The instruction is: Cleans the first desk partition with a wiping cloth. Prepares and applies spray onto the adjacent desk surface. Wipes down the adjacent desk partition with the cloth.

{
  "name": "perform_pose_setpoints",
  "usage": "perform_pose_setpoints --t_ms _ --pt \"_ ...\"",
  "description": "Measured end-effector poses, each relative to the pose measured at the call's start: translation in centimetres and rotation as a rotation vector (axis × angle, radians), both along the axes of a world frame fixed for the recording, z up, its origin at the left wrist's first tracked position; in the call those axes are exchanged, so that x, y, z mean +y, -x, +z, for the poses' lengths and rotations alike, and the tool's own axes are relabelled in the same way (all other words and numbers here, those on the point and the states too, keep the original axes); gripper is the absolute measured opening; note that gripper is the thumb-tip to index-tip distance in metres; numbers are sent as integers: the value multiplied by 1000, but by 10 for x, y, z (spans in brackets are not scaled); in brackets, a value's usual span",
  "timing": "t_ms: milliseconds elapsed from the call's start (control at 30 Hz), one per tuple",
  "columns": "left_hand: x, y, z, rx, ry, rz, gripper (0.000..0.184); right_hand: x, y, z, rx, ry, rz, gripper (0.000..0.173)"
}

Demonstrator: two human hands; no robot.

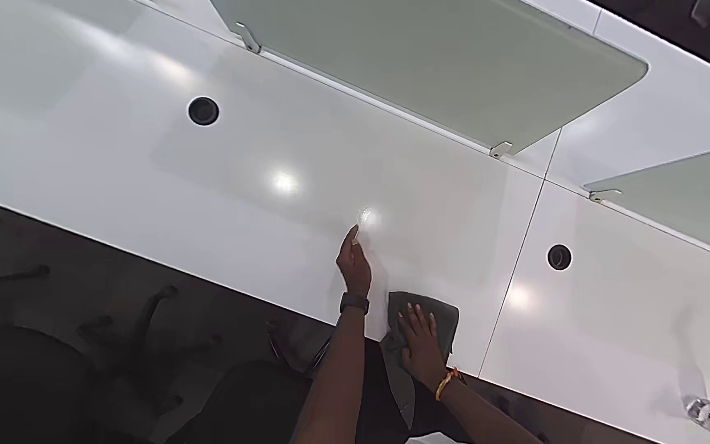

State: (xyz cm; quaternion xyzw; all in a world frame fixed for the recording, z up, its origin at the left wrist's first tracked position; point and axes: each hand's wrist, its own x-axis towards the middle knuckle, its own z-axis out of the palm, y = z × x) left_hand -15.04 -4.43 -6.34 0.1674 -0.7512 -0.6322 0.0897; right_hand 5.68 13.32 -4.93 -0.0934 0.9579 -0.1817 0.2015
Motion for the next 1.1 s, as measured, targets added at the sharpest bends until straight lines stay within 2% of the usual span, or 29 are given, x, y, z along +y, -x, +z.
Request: perform_pose_setpoints --t_ms 133,300,433,533,633,767,867,933,1000,1100 --pt "-80 -64 -1 -27 81 67 31 -23 93 -12 81 80 149 69" --pt "-132 -130 -8 -136 141 185 26 -60 233 -27 271 -37 -99 61" --pt "-152 -148 -12 -183 132 238 24 -87 288 -24 245 -97 -217 68" --pt "-163 -149 -13 -188 145 244 24 -99 278 -24 245 -110 -240 67" --pt "-174 -144 -12 -206 163 259 25 -119 228 -28 267 -57 -152 64" --pt "-184 -133 -9 -234 202 274 23 -140 133 -24 170 117 120 55" --pt "-186 -127 -4 -224 273 214 21 -127 82 -22 129 234 298 50" --pt "-181 -125 -4 -162 345 118 21 -113 73 -18 111 183 389 52" --pt "-168 -123 -5 -81 412 -35 23 -106 77 -13 167 62 387 54" --pt "-142 -123 -5 38 537 -283 32 -115 102 -14 220 -92 172 64"
